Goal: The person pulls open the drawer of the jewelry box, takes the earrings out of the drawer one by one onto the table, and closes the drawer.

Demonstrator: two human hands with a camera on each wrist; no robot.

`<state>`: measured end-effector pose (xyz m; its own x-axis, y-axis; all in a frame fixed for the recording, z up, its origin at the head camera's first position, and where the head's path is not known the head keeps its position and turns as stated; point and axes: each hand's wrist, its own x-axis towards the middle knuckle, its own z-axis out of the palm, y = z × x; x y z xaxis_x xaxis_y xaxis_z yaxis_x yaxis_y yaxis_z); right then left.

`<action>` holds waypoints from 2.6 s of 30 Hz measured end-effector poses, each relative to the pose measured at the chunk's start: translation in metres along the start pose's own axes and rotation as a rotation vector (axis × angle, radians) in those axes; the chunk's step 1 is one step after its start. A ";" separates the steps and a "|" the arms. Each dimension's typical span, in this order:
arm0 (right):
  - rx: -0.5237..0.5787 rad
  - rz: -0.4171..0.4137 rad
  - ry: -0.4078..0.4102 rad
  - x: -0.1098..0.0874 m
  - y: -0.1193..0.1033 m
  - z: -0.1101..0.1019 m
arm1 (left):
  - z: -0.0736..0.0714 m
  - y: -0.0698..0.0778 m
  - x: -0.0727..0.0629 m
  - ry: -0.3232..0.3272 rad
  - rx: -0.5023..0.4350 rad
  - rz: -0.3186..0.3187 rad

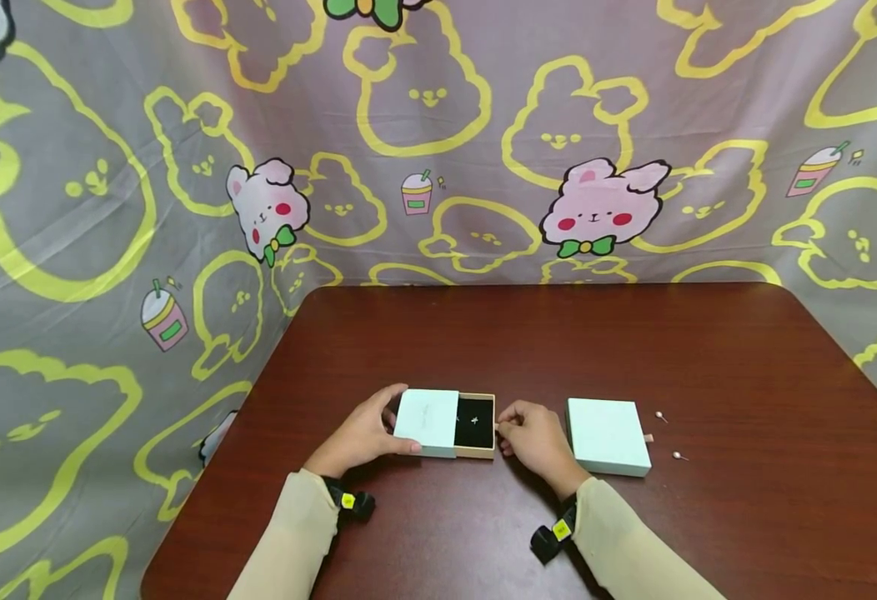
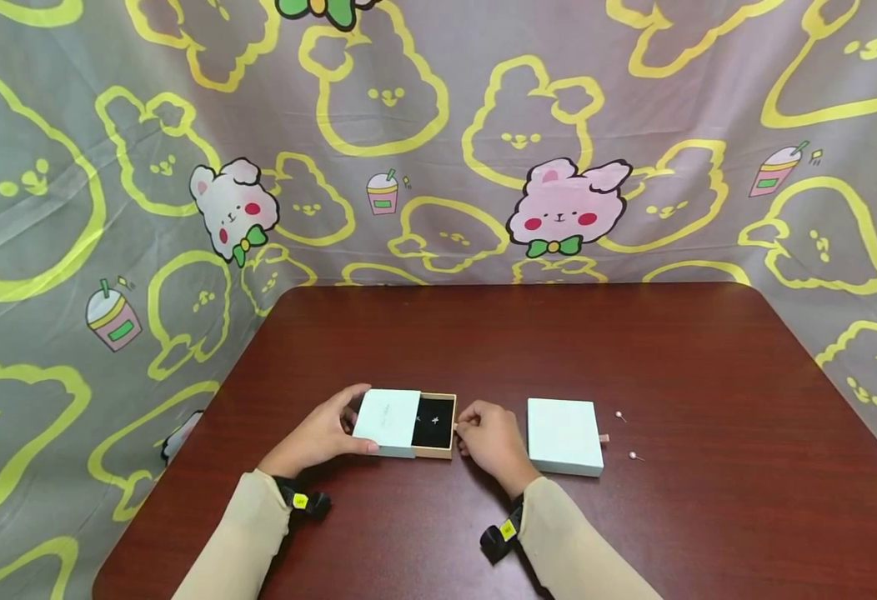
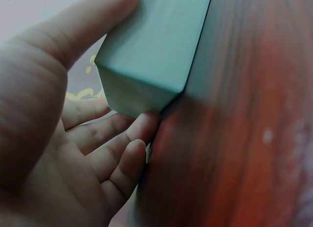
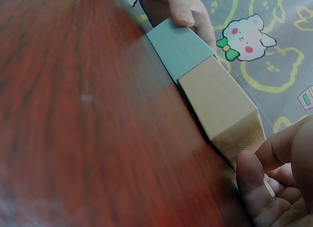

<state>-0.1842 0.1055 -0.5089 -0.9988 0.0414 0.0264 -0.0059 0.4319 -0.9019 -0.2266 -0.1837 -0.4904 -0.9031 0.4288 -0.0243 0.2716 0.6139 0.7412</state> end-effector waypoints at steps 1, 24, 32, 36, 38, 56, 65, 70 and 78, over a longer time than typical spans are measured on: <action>0.003 -0.003 0.000 0.000 0.000 0.000 | 0.000 0.000 0.000 0.000 0.006 -0.004; 0.024 -0.011 -0.009 0.001 -0.002 0.000 | -0.010 0.004 -0.007 0.011 0.037 -0.077; 0.021 -0.001 -0.003 0.002 -0.003 -0.001 | -0.011 0.003 -0.005 0.004 0.016 -0.065; 0.011 -0.003 0.004 0.002 -0.003 0.000 | -0.011 0.002 -0.004 0.005 0.023 -0.065; 0.009 0.002 0.003 0.001 -0.003 0.000 | -0.011 0.002 -0.004 0.006 0.028 -0.066; -0.003 -0.021 0.015 -0.001 -0.002 0.001 | -0.009 -0.002 -0.006 0.010 -0.007 -0.059; 0.020 -0.031 0.019 -0.004 -0.001 0.001 | -0.008 -0.006 -0.007 0.008 -0.002 -0.034; 0.045 -0.051 0.023 -0.005 0.000 0.002 | -0.008 -0.005 -0.007 0.007 0.001 -0.040; 0.054 -0.160 0.026 -0.006 0.000 0.001 | -0.008 -0.004 -0.007 0.006 0.003 -0.033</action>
<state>-0.1787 0.1044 -0.5098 -0.9833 -0.0007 0.1821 -0.1683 0.3857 -0.9071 -0.2240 -0.1947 -0.4878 -0.9135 0.4043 -0.0451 0.2422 0.6296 0.7382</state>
